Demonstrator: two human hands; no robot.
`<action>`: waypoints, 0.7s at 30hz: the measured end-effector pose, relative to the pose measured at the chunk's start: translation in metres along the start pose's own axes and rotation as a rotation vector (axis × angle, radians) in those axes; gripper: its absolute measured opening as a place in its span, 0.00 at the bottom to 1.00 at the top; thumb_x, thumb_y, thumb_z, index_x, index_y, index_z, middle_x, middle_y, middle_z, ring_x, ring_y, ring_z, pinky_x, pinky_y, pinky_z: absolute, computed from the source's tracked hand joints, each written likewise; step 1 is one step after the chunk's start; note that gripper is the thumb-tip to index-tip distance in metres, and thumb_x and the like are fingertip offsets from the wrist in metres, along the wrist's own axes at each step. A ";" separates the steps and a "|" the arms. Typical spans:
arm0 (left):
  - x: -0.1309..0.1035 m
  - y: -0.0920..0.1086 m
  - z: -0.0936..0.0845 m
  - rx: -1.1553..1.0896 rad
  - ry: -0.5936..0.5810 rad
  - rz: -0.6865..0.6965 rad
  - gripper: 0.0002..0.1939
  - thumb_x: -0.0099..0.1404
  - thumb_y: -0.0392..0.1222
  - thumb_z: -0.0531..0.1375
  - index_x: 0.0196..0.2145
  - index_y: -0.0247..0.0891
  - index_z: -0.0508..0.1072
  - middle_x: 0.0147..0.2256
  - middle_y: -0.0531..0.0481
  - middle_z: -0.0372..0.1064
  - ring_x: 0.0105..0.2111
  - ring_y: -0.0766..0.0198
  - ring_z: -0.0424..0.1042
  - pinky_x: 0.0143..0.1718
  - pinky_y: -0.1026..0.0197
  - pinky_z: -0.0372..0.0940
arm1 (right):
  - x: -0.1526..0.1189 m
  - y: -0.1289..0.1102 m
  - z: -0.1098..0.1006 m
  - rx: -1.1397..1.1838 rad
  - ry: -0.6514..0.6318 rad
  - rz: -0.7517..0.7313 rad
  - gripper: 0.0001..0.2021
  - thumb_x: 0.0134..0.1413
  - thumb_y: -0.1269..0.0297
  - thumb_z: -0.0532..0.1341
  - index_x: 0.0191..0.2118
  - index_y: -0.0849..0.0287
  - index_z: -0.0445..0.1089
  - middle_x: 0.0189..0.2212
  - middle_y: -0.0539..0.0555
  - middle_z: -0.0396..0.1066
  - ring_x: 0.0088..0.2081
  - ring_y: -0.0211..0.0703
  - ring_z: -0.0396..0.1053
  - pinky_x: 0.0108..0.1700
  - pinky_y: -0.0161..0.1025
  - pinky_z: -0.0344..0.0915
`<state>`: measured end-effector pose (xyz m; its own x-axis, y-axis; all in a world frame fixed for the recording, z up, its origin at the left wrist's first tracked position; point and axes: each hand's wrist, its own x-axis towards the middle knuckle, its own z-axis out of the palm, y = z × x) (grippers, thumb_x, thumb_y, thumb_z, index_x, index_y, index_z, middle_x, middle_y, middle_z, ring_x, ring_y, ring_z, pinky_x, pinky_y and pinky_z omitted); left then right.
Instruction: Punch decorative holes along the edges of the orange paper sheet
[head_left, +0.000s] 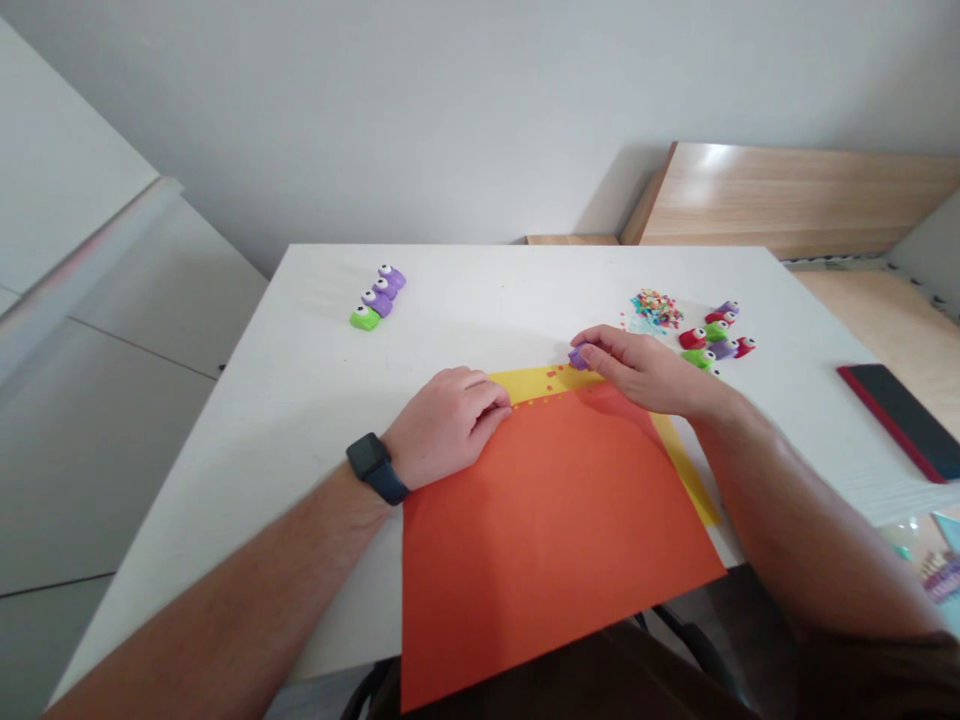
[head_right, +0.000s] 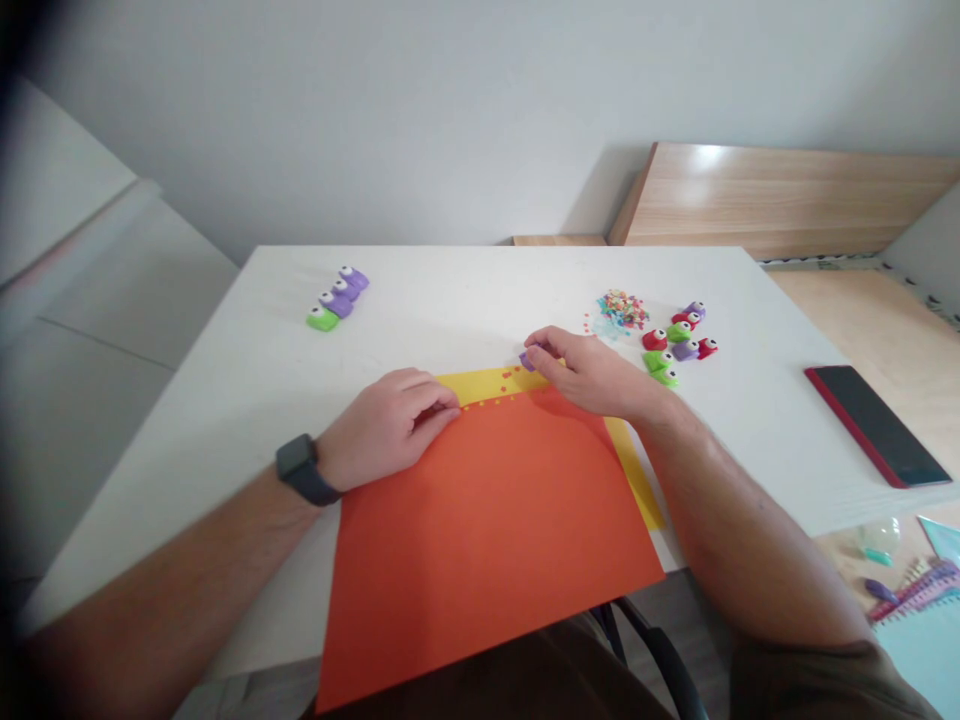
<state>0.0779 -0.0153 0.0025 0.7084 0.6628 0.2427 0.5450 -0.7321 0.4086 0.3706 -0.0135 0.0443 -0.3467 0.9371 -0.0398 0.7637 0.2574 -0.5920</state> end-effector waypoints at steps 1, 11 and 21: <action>0.000 0.000 0.000 0.000 0.001 0.002 0.09 0.74 0.40 0.56 0.39 0.38 0.75 0.37 0.47 0.74 0.40 0.57 0.70 0.46 0.53 0.64 | 0.000 0.000 0.000 -0.003 -0.002 0.001 0.19 0.70 0.50 0.52 0.52 0.55 0.72 0.41 0.54 0.78 0.40 0.45 0.72 0.44 0.42 0.65; 0.000 0.000 -0.001 0.006 0.003 0.004 0.09 0.74 0.40 0.56 0.38 0.38 0.75 0.37 0.47 0.74 0.39 0.57 0.70 0.45 0.53 0.65 | -0.001 -0.005 0.002 0.012 0.006 -0.028 0.18 0.69 0.50 0.53 0.52 0.56 0.72 0.38 0.53 0.77 0.37 0.43 0.71 0.42 0.40 0.64; 0.000 0.000 -0.001 0.014 0.000 0.000 0.09 0.74 0.40 0.56 0.38 0.38 0.75 0.37 0.47 0.74 0.40 0.57 0.70 0.46 0.53 0.65 | 0.001 -0.001 0.004 0.050 0.010 0.000 0.19 0.69 0.50 0.53 0.53 0.56 0.71 0.40 0.54 0.77 0.39 0.45 0.72 0.44 0.42 0.66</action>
<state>0.0777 -0.0150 0.0029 0.7086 0.6625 0.2430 0.5508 -0.7345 0.3964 0.3675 -0.0137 0.0420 -0.3414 0.9394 -0.0321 0.7354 0.2457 -0.6315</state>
